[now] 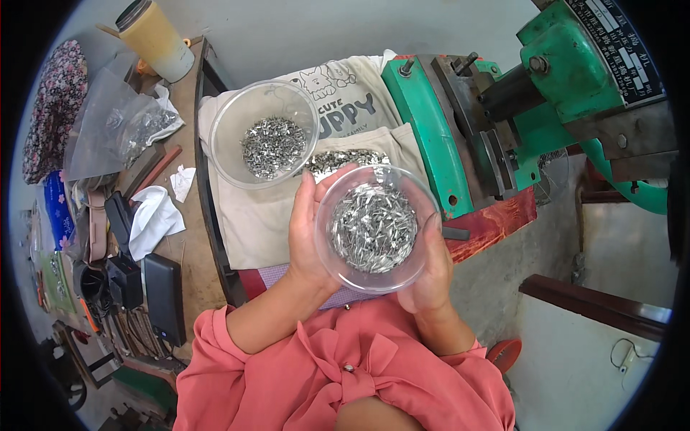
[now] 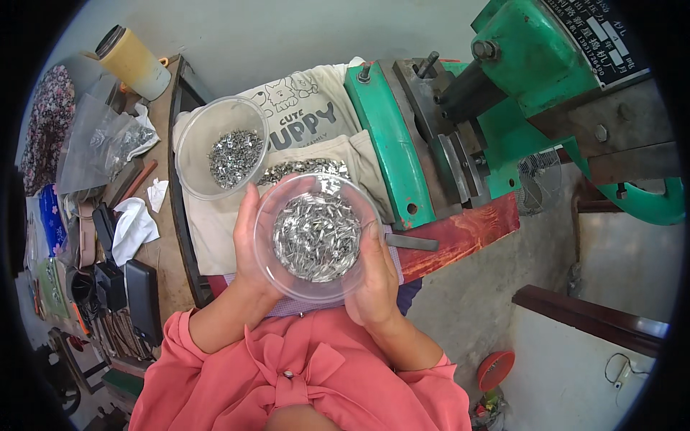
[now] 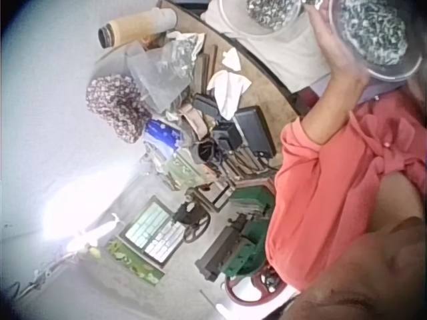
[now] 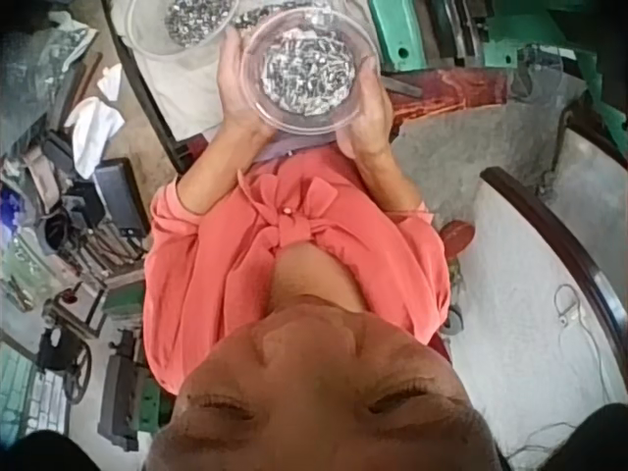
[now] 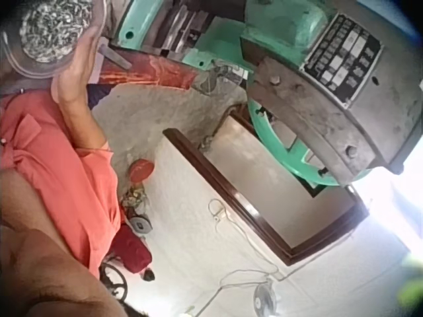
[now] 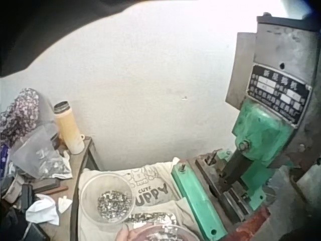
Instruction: The person assembles small silver metal components by hand, placing them into a metal grid-like holder. They then use a green manual press machine to process the assembled components. The person repeatedly picks up components from a container, arranges them in the holder, and operates the press.
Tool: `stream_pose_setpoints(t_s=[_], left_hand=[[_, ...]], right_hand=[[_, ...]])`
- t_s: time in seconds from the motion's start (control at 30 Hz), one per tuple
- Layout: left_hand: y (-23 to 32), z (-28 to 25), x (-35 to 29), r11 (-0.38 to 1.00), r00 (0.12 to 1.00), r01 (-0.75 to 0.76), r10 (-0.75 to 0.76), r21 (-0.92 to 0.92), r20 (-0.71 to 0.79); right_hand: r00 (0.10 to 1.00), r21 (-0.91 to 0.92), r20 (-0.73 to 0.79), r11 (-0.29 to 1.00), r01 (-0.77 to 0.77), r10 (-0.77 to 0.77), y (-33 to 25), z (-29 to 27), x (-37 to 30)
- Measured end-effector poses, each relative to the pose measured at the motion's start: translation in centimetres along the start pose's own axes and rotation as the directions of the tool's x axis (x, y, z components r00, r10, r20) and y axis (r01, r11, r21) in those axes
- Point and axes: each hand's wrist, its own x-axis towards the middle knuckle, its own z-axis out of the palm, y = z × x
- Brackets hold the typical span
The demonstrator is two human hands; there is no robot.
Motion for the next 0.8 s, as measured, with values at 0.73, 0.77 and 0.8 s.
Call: stream_pose_setpoints(t_s=[0.73, 0.77, 0.8], left_hand=[[-1.3, 0.3, -1.3, 0.936, 0.964, -0.205, 0.141, 0.287, 0.227], [-0.9, 0.3, -1.3, 0.939, 0.962, -0.195, 0.126, 0.282, 0.243], [-0.4, 0.3, -1.2, 0.943, 0.959, -0.183, 0.109, 0.277, 0.262]], right_hand=[[0.953, 0.05, -0.159, 0.962, 0.268, -0.257, 3.3, 0.5, -1.6], [0.953, 0.046, -0.154, 0.961, 0.272, -0.262, 3.2, 0.4, -1.7], [0.951, 0.041, -0.151, 0.96, 0.277, -0.268, 3.0, 0.2, -1.8]])
